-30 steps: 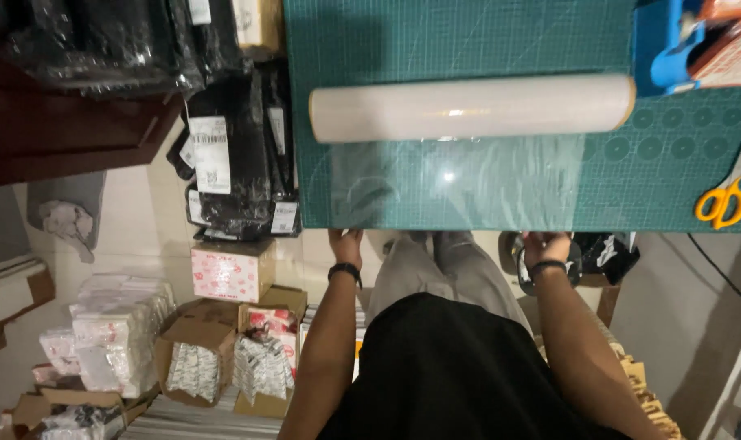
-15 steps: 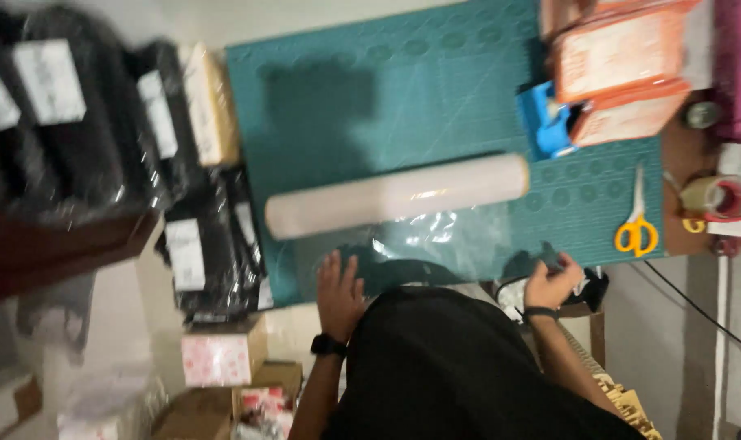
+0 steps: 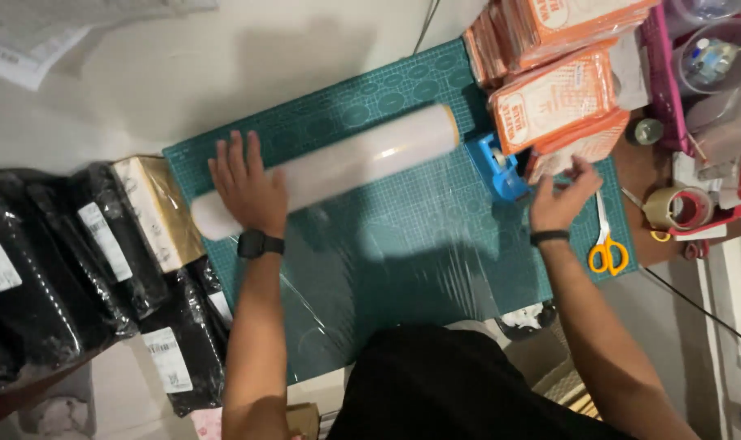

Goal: The person unrolls a sheet of clear plastic wrap on a green cutting mat, then places several small orange packages onto the wrap and folds the plastic around them. The person repeatedly picks up, stacks, and repositions the wrapped packages on the mat while handling the plastic wrap and a blue tape dispenser.

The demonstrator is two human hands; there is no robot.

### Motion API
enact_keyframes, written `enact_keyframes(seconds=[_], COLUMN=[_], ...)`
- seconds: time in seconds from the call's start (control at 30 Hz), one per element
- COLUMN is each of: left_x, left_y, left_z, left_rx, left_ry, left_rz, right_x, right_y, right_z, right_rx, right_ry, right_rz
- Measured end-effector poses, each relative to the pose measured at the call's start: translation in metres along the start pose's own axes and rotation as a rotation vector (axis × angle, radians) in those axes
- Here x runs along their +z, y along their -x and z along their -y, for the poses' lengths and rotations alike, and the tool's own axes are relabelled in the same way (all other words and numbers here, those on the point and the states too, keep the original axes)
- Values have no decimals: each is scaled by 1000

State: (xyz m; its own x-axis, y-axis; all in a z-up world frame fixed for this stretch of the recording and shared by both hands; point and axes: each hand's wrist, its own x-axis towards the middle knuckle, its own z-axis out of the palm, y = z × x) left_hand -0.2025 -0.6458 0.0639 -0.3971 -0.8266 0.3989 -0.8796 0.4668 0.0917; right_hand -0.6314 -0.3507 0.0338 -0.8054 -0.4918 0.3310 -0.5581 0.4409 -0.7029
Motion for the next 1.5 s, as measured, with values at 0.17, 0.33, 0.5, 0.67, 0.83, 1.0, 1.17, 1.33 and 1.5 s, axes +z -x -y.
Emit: enact_keyframes(seconds=[0.17, 0.33, 0.5, 0.67, 0.83, 1.0, 1.17, 1.33, 1.5], left_x=[-13, 24, 37, 48, 57, 43, 28, 23, 52], left_y=[26, 18, -61, -102, -96, -86, -74, -79, -79], left_z=[-90, -72, -37, 5, -4, -4, -3, -1, 8], left_rx=[246, 324, 367, 292, 139, 178, 216, 197, 215], left_ry=[178, 109, 207, 460, 372, 283, 228, 225, 188], left_rz=[49, 457, 727, 328, -40, -22, 269, 402, 381], right_x=[7, -7, -34, -62, -82, -62, -3, 48, 66], right_y=[-43, -54, -41, 23, 28, -11, -33, -60, -72], right_z=[27, 48, -28, -125, -79, 6, 37, 91, 80], right_rx=[-28, -50, -77, 220, 61, -169, -293, -241, -439], right_ry=[-140, -57, 172, 722, 554, 297, 149, 331, 501], right_rz=[-82, -48, -84, 105, 28, 73, 103, 216, 251])
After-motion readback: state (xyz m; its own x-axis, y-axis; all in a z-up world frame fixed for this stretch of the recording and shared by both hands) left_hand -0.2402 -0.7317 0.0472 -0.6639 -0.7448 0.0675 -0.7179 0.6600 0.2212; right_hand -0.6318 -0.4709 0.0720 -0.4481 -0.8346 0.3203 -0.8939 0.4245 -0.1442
